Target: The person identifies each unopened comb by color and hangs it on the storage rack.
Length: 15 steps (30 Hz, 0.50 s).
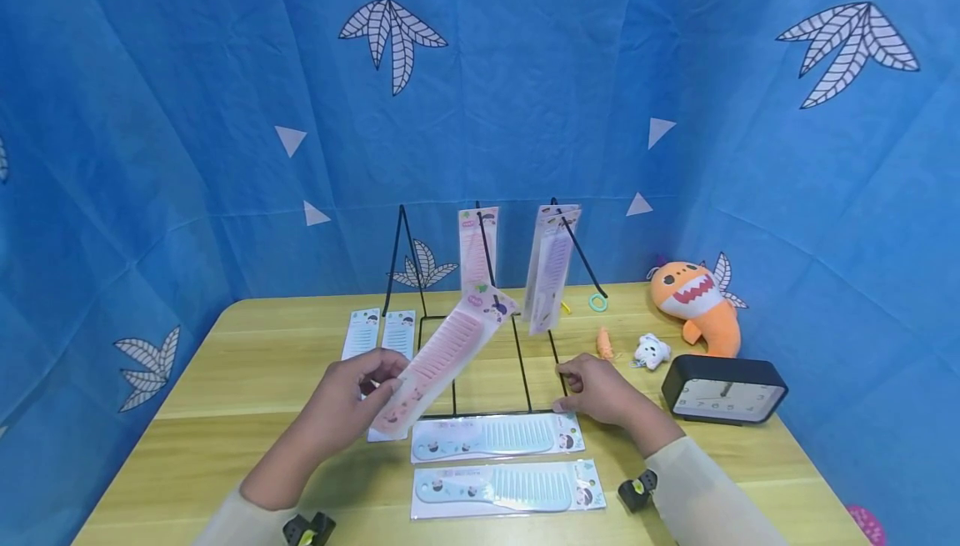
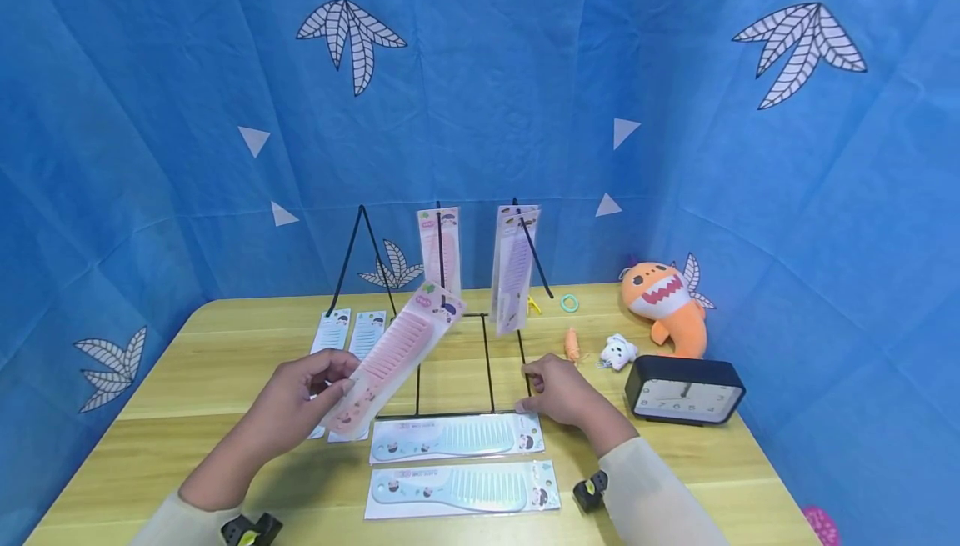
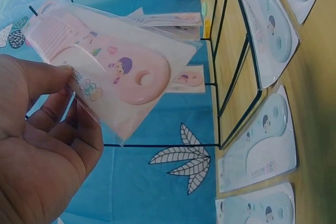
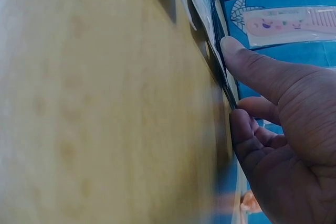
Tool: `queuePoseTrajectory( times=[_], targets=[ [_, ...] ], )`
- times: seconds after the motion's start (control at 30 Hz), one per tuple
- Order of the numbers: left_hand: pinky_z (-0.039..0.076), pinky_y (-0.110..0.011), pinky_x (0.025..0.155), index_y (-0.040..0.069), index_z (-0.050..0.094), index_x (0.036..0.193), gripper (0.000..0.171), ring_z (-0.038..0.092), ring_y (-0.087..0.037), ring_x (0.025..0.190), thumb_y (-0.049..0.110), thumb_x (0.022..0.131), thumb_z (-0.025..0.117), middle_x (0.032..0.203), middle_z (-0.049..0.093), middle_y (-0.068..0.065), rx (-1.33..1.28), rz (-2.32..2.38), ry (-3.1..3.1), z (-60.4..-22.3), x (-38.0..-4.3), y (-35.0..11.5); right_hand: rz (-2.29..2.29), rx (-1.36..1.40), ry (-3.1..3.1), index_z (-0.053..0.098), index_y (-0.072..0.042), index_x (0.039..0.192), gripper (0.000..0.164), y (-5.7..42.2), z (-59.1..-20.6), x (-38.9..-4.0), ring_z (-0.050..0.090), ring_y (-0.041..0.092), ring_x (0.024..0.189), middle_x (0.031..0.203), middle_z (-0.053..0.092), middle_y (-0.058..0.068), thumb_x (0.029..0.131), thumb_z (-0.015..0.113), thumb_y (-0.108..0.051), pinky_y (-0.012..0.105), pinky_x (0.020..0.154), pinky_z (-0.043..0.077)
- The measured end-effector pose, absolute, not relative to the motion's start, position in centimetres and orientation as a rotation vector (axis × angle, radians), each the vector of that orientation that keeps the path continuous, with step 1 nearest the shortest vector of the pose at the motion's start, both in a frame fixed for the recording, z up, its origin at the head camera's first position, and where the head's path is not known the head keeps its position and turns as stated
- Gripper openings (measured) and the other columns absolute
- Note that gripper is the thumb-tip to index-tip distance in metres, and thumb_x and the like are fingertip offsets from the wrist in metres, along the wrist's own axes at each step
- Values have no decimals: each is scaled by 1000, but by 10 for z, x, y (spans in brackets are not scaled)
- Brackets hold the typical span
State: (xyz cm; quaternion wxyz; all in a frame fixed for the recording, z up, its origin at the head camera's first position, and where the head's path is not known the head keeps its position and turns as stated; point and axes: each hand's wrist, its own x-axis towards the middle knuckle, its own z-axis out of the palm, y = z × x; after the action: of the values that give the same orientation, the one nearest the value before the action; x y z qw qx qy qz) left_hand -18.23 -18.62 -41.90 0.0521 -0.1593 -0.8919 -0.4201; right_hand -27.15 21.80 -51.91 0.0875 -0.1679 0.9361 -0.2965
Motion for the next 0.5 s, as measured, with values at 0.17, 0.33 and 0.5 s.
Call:
queuePoseTrajectory(
  times=[0.17, 0.33, 0.5],
  targets=[
    [60, -25, 75, 15, 74, 116, 21, 69, -13, 88, -1, 102, 71, 98, 76, 2, -468, -1288, -2716, -423, -184, -184, -871, -510, 2798, 67, 3, 144, 68, 218, -520, -272, 56, 17, 96, 105, 64, 2, 87, 94, -24, 40, 88, 53],
    [61, -28, 77, 17, 73, 117, 21, 69, -14, 89, 2, 104, 70, 102, 76, 0, -341, -1316, -2748, -423, -188, -172, -857, -502, 2800, 67, 2, 145, 69, 218, -519, -271, 57, 16, 96, 107, 65, 1, 88, 94, -26, 39, 88, 53],
    [62, -35, 83, 18, 71, 119, 19, 69, -17, 92, 6, 104, 69, 106, 76, 0, -228, -1338, -2735, -427, -197, -157, -869, -494, 2800, 67, 3, 145, 69, 218, -519, -271, 58, 16, 97, 108, 65, 2, 87, 94, -25, 40, 90, 54]
  ],
)
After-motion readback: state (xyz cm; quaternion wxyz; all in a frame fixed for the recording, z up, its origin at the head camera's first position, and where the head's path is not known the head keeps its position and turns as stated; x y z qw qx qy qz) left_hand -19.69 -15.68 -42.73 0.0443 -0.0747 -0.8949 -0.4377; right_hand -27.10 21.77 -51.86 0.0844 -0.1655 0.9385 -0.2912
